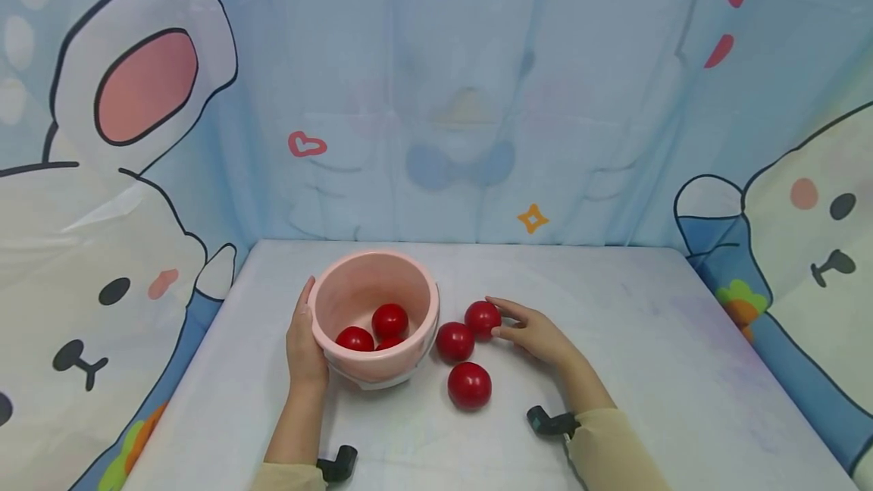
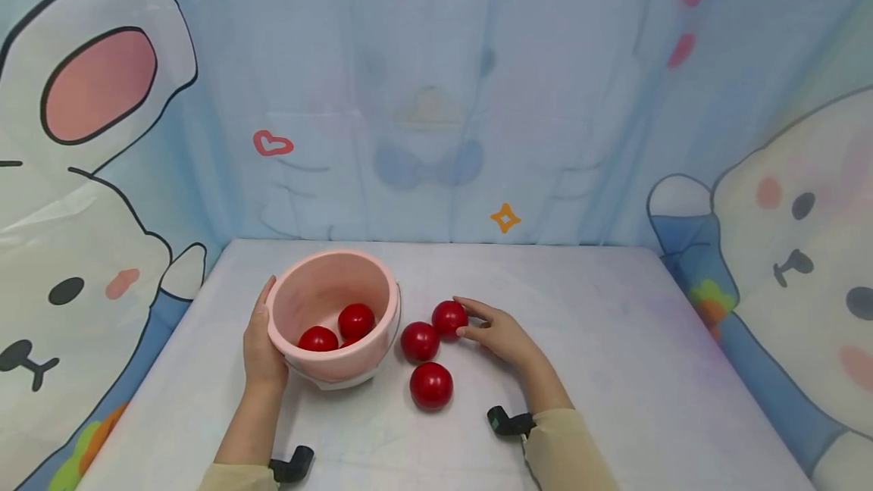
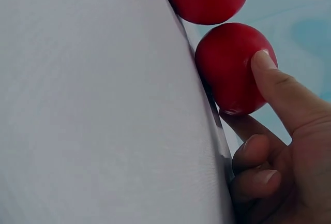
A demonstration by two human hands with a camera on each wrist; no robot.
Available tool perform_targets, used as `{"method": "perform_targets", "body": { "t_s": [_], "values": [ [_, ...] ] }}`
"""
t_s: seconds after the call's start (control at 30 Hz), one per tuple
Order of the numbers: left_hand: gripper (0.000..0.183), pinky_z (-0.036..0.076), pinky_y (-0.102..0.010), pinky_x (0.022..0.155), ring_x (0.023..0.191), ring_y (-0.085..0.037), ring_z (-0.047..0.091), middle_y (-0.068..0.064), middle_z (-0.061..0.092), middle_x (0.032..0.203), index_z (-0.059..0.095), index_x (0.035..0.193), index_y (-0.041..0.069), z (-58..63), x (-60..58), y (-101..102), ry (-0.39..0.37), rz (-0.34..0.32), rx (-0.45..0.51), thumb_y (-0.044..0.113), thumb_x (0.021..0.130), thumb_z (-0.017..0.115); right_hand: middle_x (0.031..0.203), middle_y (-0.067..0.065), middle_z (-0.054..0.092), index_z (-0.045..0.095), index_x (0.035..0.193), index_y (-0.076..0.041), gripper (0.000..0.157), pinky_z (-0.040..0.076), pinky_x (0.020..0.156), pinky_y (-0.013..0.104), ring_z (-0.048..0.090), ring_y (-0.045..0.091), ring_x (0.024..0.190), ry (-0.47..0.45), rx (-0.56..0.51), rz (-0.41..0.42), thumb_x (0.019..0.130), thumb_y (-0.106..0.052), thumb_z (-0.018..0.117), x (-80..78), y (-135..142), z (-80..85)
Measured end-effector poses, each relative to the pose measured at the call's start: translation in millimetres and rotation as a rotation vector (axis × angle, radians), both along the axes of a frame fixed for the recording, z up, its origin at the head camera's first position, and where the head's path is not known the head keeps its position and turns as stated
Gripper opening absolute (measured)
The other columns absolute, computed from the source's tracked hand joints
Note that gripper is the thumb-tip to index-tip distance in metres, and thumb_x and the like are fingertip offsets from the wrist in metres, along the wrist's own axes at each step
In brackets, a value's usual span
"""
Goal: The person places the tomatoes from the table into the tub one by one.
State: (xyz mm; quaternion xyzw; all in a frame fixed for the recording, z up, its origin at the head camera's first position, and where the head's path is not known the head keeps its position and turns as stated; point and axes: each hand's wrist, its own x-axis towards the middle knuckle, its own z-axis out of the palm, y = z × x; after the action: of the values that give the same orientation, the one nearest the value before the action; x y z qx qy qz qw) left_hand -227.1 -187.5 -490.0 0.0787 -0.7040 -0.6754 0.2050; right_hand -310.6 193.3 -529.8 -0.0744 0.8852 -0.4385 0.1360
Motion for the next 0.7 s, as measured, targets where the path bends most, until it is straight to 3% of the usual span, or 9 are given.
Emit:
{"method": "perform_targets", "body": {
  "t_s": [0.17, 0.4, 0.7],
  "values": [
    [0.045, 0.033, -0.048, 0.119, 0.146, -0.008, 0.033, 0.016, 0.04, 0.156, 0.039, 0.145, 0.05, -0.2, 0.2, 0.3, 0.007, 0.0, -0.003, 0.056, 0.102, 0.03, 0.148, 0.006, 0.051, 0.05, 0.139, -0.049, 0.069, 0.054, 0.064, 0.03, 0.058, 0.025, 0.095, 0.02, -0.01, -0.028, 0.076, -0.055, 0.078, 2.9, -0.8, -2.1],
    [0.043, 0.033, -0.046, 0.119, 0.145, -0.004, 0.033, 0.025, 0.04, 0.152, 0.039, 0.144, 0.054, 0.5, 0.6, 0.3, -0.008, 0.002, 0.0, 0.058, 0.102, 0.031, 0.147, 0.006, 0.053, 0.052, 0.138, -0.047, 0.07, 0.059, 0.081, 0.034, 0.053, 0.033, 0.127, 0.053, -0.001, -0.052, 0.074, -0.059, 0.078, 3.3, -0.8, -7.8],
    [0.045, 0.034, -0.047, 0.119, 0.145, -0.005, 0.033, 0.021, 0.04, 0.154, 0.039, 0.144, 0.054, 0.6, 0.9, 0.4, -0.003, -0.001, 0.005, 0.061, 0.1, 0.031, 0.146, 0.005, 0.053, 0.051, 0.138, -0.049, 0.069, 0.058, 0.088, 0.04, 0.048, 0.035, 0.133, 0.045, -0.013, -0.07, 0.075, -0.059, 0.077, -0.2, 0.6, -9.0]
  ]
}}
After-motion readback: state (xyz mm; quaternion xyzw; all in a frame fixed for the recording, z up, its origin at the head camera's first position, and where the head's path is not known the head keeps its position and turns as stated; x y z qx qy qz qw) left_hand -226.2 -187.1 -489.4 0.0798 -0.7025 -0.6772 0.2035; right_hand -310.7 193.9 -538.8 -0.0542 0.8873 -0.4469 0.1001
